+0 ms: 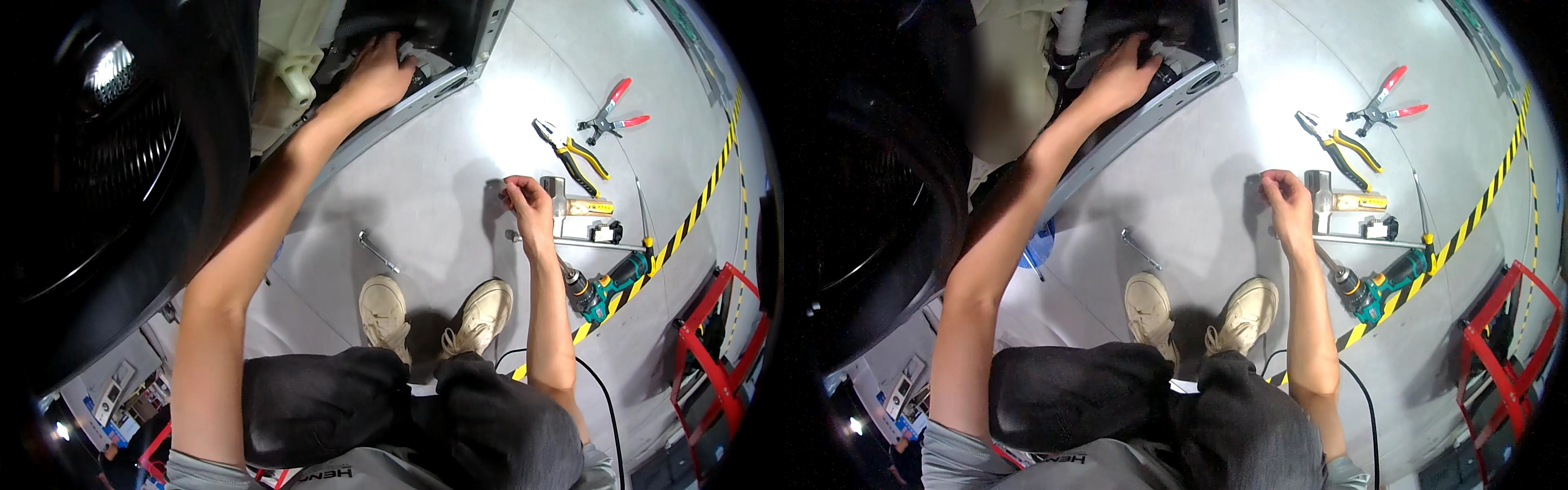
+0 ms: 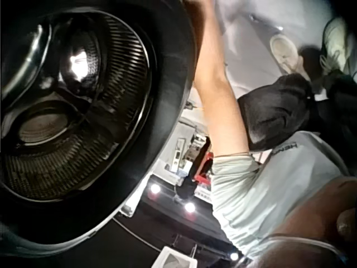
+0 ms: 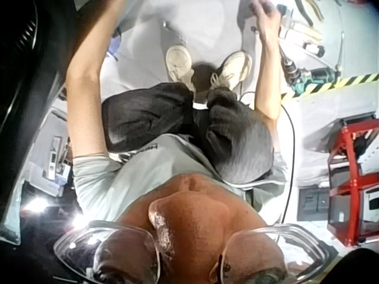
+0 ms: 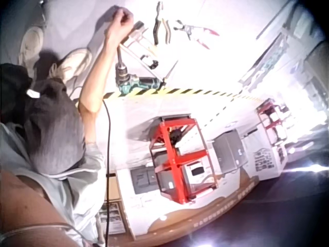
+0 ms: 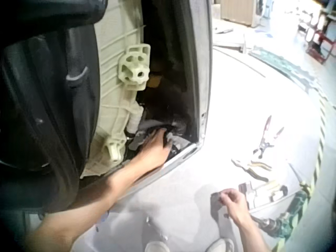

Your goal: The person reaches into the bottom of the washing machine cabinet by hand to detach and remove the internal drain pump assembly.

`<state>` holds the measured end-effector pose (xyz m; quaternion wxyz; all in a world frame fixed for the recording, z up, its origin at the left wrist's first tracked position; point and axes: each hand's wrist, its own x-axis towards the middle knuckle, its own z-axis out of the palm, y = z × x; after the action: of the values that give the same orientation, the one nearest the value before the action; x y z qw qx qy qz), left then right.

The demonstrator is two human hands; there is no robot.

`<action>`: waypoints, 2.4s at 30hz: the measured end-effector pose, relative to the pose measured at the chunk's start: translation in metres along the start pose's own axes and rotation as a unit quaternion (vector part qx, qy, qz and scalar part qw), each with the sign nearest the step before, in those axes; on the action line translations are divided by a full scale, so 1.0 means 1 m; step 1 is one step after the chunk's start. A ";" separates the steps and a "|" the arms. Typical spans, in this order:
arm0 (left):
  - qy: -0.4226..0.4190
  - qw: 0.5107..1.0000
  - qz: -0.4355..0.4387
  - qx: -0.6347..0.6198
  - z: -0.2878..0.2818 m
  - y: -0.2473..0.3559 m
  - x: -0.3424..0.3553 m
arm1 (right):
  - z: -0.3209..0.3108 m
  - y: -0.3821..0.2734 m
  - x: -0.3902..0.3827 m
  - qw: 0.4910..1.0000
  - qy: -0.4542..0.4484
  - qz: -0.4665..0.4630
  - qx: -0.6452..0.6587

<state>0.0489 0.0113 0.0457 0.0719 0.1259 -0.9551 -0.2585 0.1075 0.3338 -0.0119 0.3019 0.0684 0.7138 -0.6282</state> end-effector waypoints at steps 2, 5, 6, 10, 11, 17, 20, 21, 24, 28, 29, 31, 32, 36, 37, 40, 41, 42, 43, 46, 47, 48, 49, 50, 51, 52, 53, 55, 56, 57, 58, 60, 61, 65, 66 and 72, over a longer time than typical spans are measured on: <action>-0.068 0.994 -0.087 -0.023 0.008 0.012 0.020 | -0.002 0.001 -0.002 1.000 0.008 0.006 0.020; -0.118 0.981 -0.144 -0.055 0.011 0.012 0.040 | -0.004 0.000 -0.002 1.000 0.007 0.011 0.009; -0.125 0.978 -0.151 -0.065 0.011 0.009 0.044 | -0.004 -0.001 -0.002 1.000 0.007 0.012 0.009; -0.082 0.963 -0.140 -0.217 0.016 0.002 0.042 | -0.004 0.000 -0.005 0.999 0.012 0.011 0.031; -0.090 0.954 -0.155 -0.242 0.016 0.001 0.042 | -0.004 0.001 -0.005 0.999 0.016 0.019 0.030; -0.121 0.885 -0.235 -0.383 0.014 0.001 0.041 | -0.004 0.005 -0.002 1.000 0.010 0.013 0.015; -0.101 0.882 -0.261 -0.379 0.018 0.004 0.039 | -0.002 0.000 -0.003 0.999 0.013 0.018 0.031; -0.102 0.880 -0.247 -0.392 0.020 0.002 0.039 | -0.002 0.001 -0.003 0.999 0.012 0.020 0.027; -0.115 0.880 -0.210 -0.409 0.026 -0.008 0.039 | -0.001 -0.001 0.000 0.999 0.008 0.023 0.023; -0.157 0.914 -0.183 -0.325 0.032 -0.006 0.043 | -0.002 0.001 0.002 0.999 0.008 0.025 0.031; -0.163 0.927 -0.176 -0.289 0.033 -0.004 0.044 | -0.003 0.002 0.002 0.999 0.007 0.023 0.033; -0.153 0.942 -0.142 -0.264 0.037 0.000 0.046 | -0.004 0.004 0.003 0.999 0.008 0.023 0.037; -0.147 0.949 -0.125 -0.250 0.037 0.001 0.047 | -0.005 0.005 0.004 0.999 0.007 0.023 0.039; -0.122 0.956 -0.115 -0.242 0.044 -0.008 0.051 | -0.006 0.005 0.003 0.999 0.002 0.029 0.038; -0.134 0.949 -0.124 -0.258 0.042 -0.005 0.050 | -0.010 0.006 0.003 0.999 0.001 0.033 0.033; -0.139 0.940 -0.134 -0.280 0.044 -0.005 0.050 | -0.016 0.007 0.003 0.999 0.001 0.038 0.034; -0.135 0.940 -0.135 -0.283 0.044 -0.007 0.049 | -0.015 0.005 0.002 0.999 0.001 0.038 0.037; -0.141 0.932 -0.148 -0.300 0.043 -0.011 0.049 | -0.015 0.004 0.002 0.998 -0.002 0.039 0.040; -0.149 0.923 -0.160 -0.317 0.041 -0.011 0.049 | -0.014 0.003 0.002 0.998 -0.003 0.041 0.043; -0.154 0.922 -0.167 -0.313 0.039 -0.011 0.048 | -0.007 0.001 0.004 0.998 -0.005 0.039 0.049; -0.150 0.924 -0.169 -0.310 0.038 -0.010 0.048 | -0.003 -0.001 0.006 0.998 -0.006 0.036 0.050; -0.147 0.925 -0.171 -0.307 0.038 -0.009 0.048 | -0.001 -0.004 0.009 0.998 -0.011 0.036 0.055; -0.145 0.922 -0.174 -0.315 0.038 -0.010 0.048 | 0.002 -0.011 0.013 0.997 -0.015 0.034 0.060; -0.144 0.918 -0.176 -0.324 0.038 -0.010 0.048 | 0.006 -0.017 0.017 0.997 -0.021 0.033 0.066; -0.142 0.915 -0.179 -0.332 0.038 -0.012 0.049 | 0.011 -0.020 0.022 0.997 -0.025 0.010 0.068; -0.153 0.910 -0.186 -0.338 0.037 -0.012 0.049 | 0.014 -0.026 0.025 0.998 -0.031 0.001 0.059; -0.162 0.905 -0.193 -0.343 0.035 -0.012 0.049 | 0.018 -0.034 0.028 0.998 -0.037 -0.009 0.050; -0.171 0.897 -0.199 -0.356 0.034 -0.014 0.050 | 0.027 -0.038 0.038 0.998 -0.046 -0.035 0.038; -0.169 0.895 -0.198 -0.363 0.035 -0.015 0.049 | 0.030 -0.039 0.046 0.997 -0.053 -0.047 0.026; -0.168 0.892 -0.197 -0.370 0.035 -0.015 0.050 | 0.033 -0.040 0.055 0.996 -0.061 -0.058 0.014; -0.175 0.895 -0.205 -0.355 0.034 -0.011 0.047 | 0.035 -0.039 0.063 0.996 -0.067 -0.065 0.003; -0.189 0.902 -0.211 -0.325 0.030 0.004 0.047 | 0.045 -0.045 0.078 0.996 -0.062 -0.065 0.017; -0.171 0.917 -0.204 -0.296 0.032 -0.004 0.047 | 0.053 -0.054 0.082 0.995 -0.067 -0.067 0.007; -0.127 0.959 -0.124 -0.220 0.042 -0.009 0.047 | 0.066 -0.056 0.104 0.992 -0.075 -0.102 -0.019; -0.101 0.980 -0.090 -0.149 0.046 -0.016 0.048 | 0.070 -0.058 0.106 0.990 -0.083 -0.109 -0.027; 0.019 0.952 -0.123 -0.281 0.054 0.023 0.051 | 0.070 -0.038 0.106 0.993 -0.082 -0.082 -0.011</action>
<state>-0.0153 0.0416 0.0150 0.0900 0.2221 -0.8194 -0.5207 0.0280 0.2310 -0.0361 0.3078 -0.0454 0.6965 -0.6465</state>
